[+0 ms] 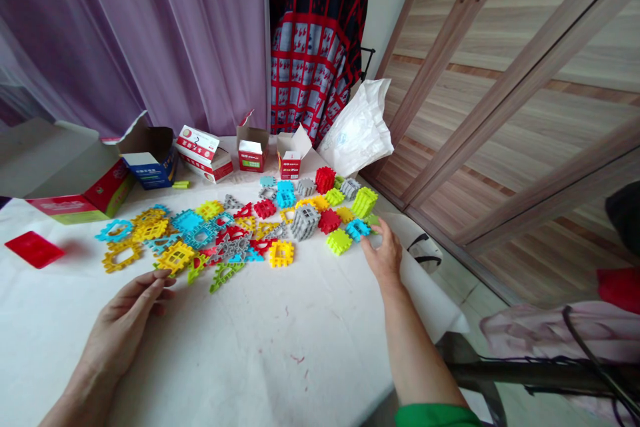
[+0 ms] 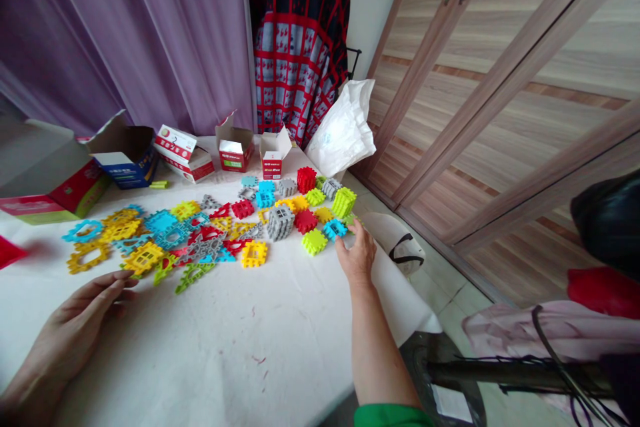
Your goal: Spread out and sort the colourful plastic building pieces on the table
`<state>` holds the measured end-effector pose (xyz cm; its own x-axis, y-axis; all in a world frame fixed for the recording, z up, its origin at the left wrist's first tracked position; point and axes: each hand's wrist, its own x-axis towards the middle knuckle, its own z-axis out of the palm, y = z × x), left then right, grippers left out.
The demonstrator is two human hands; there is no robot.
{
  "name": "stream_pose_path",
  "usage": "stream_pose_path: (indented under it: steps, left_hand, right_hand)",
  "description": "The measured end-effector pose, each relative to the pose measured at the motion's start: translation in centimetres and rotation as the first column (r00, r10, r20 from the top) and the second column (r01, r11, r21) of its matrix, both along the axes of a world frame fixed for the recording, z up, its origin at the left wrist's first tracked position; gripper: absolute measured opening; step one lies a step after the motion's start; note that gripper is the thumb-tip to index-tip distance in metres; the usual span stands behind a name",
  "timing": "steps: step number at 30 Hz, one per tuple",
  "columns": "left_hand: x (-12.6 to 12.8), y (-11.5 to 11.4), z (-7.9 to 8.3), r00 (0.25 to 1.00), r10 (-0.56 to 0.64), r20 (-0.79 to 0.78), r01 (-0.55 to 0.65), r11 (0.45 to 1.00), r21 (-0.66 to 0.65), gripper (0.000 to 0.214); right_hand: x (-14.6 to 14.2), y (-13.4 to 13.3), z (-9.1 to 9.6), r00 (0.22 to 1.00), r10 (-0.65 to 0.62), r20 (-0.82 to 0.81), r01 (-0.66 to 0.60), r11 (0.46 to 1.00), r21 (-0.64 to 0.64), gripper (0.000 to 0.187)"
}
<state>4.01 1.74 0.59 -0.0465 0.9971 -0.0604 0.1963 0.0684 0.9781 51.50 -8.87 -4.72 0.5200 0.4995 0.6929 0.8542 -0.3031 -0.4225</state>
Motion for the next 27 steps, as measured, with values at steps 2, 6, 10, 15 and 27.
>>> stream_pose_path:
  steps: [2, 6, 10, 15, 27]
  left_hand:
    - [0.2, -0.1, 0.5, 0.999, 0.006, 0.052, -0.003, 0.998, -0.056, 0.06]
    - [0.6, -0.4, 1.0, 0.994, 0.036, 0.105, -0.028, 0.997, -0.069, 0.068]
    - [0.6, -0.5, 0.8, 0.989, 0.03, 0.141, -0.021, 0.998, -0.066, 0.068]
    - [0.8, -0.6, 0.7, 0.981, 0.04, 0.192, -0.023, 0.996, -0.088, 0.069]
    - [0.9, -0.4, 0.3, 0.953, 0.078, 0.291, -0.064, 0.996, -0.056, 0.066]
  right_hand:
    - [-0.1, -0.1, 0.1, 1.0, 0.006, 0.017, -0.007, 1.0, 0.009, 0.057]
    - [-0.3, -0.2, 0.1, 0.997, 0.024, 0.07, -0.028, 0.998, 0.064, 0.05]
    - [-1.2, 0.1, 0.6, 0.985, 0.069, 0.158, -0.091, 0.986, 0.137, 0.038]
    - [-6.5, 0.8, 2.7, 0.928, 0.233, 0.29, -0.281, 0.951, 0.133, 0.02]
    - [-23.4, 8.5, 5.2, 0.607, 0.791, 0.07, -0.77, 0.608, -0.193, 0.02]
